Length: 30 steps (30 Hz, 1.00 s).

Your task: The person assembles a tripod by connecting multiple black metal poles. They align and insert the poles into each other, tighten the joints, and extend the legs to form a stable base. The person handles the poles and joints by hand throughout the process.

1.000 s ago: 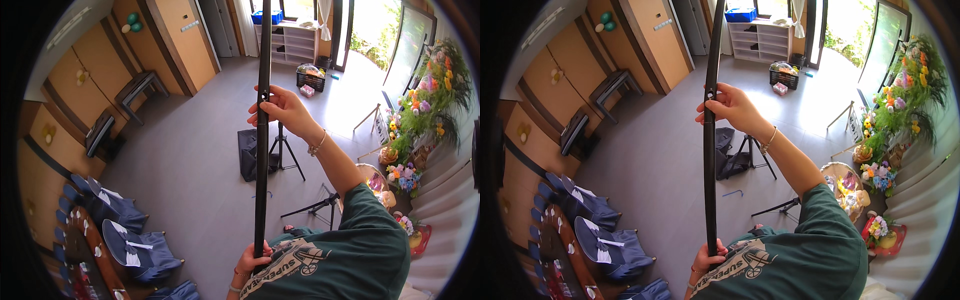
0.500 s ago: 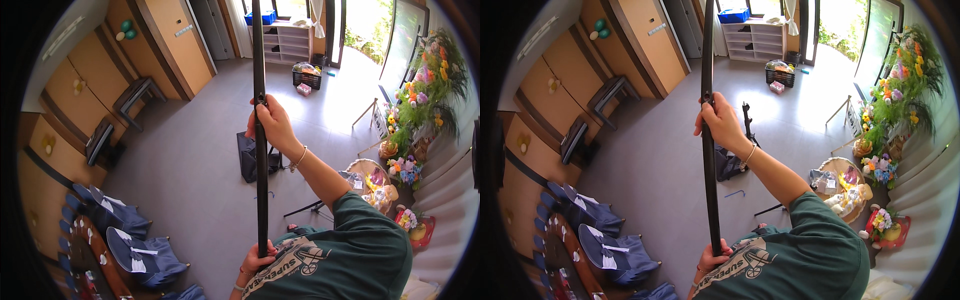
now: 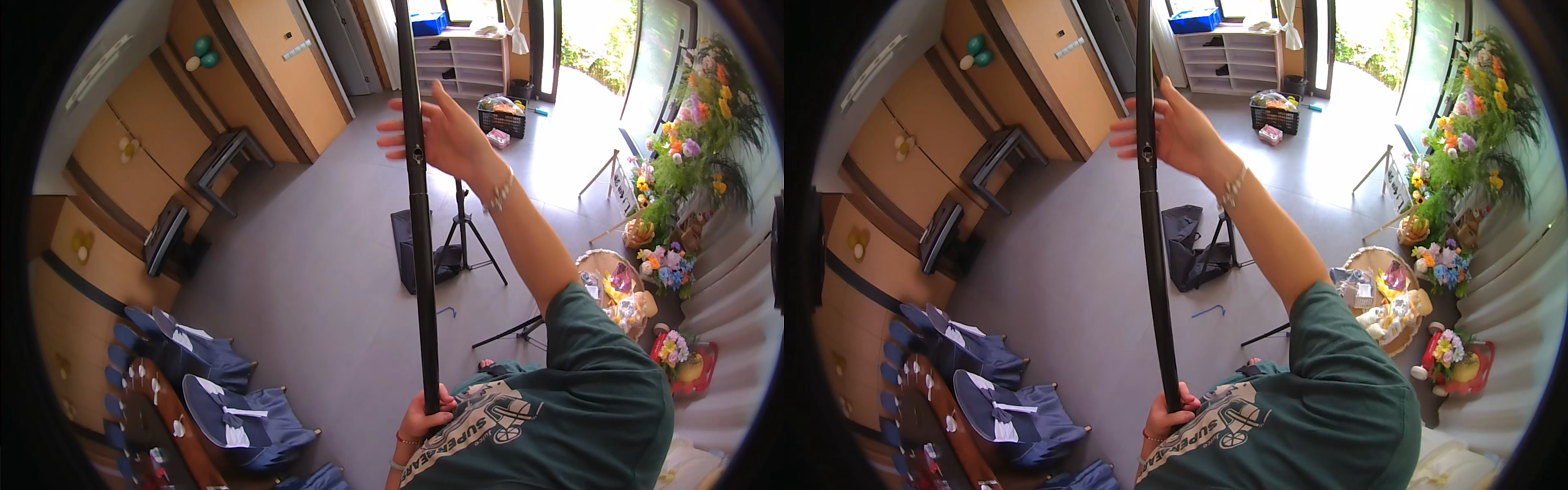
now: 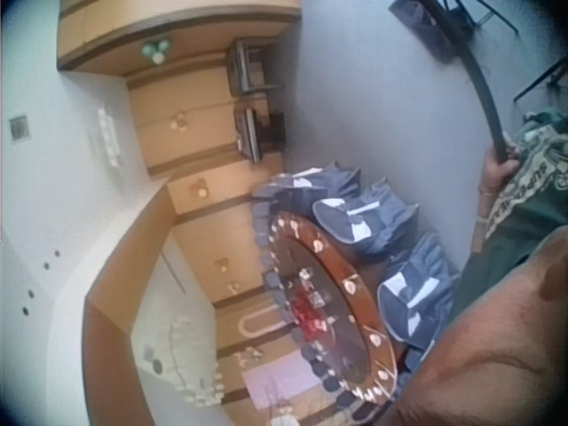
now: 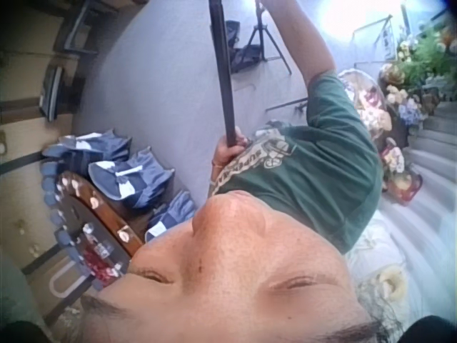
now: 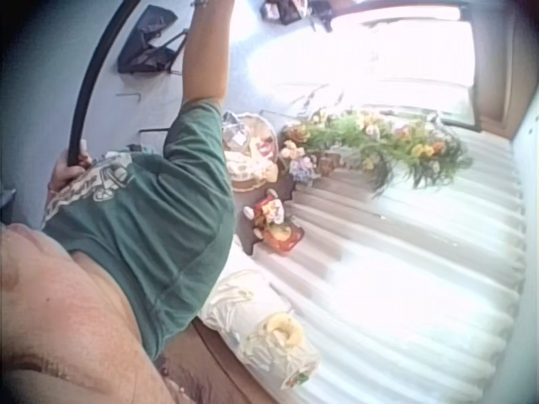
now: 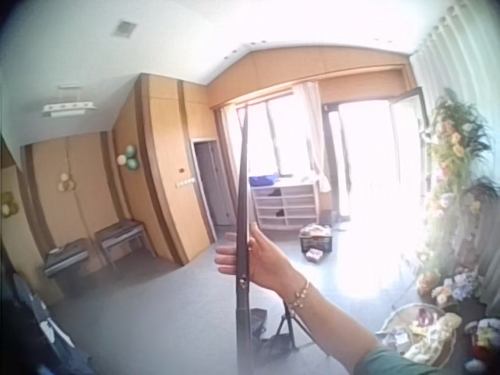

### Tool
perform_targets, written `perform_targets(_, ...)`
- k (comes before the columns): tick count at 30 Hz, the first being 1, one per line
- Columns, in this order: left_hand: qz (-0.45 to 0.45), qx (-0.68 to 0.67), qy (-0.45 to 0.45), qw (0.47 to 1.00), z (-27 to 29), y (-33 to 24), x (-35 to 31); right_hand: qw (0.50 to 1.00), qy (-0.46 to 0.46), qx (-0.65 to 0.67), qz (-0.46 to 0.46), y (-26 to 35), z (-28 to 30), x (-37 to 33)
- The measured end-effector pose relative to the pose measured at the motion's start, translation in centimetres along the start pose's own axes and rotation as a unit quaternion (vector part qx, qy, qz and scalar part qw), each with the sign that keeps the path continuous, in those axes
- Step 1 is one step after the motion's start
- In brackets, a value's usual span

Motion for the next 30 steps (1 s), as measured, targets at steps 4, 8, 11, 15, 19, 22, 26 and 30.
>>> perform_targets(4,0.001,-0.018,0.031,0.999,0.5,0.3,0.3,0.993,0.005,0.118,0.009,0.8,1.5,3.2)
perform_targets(8,0.011,-0.038,0.053,0.998,0.2,0.3,0.5,0.987,-0.018,0.155,0.046,0.3,1.0,2.8)
perform_targets(11,0.006,-0.039,0.058,0.998,0.3,0.9,0.0,0.987,-0.046,0.144,0.045,0.2,0.5,2.0)
perform_targets(15,0.006,-0.054,0.066,0.996,0.5,1.5,-0.2,0.990,-0.069,0.118,0.041,0.1,0.5,1.1)
perform_targets(19,0.018,-0.054,0.062,0.996,0.4,1.6,-0.3,0.991,-0.074,0.098,0.049,0.4,0.6,0.8)
perform_targets(22,0.016,-0.053,0.058,0.997,0.0,1.4,-0.3,0.991,-0.077,0.094,0.050,0.5,0.4,0.6)
perform_targets(26,0.008,-0.040,0.062,0.997,0.0,1.6,-0.5,0.988,-0.068,0.124,0.054,0.5,0.6,0.5)
perform_targets(30,0.009,-0.028,0.056,0.998,-1.7,0.7,-0.3,0.986,-0.088,0.126,0.060,0.9,0.1,-0.2)
Point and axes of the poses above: each hand's wrist, its own x-axis towards the middle knuckle, its own z-axis out of the back of the hand, y = z × x, the point moved 3 cm from there along x, towards the middle knuckle, and after that the axes turned 13 degrees about y, right-handed, at the moved point
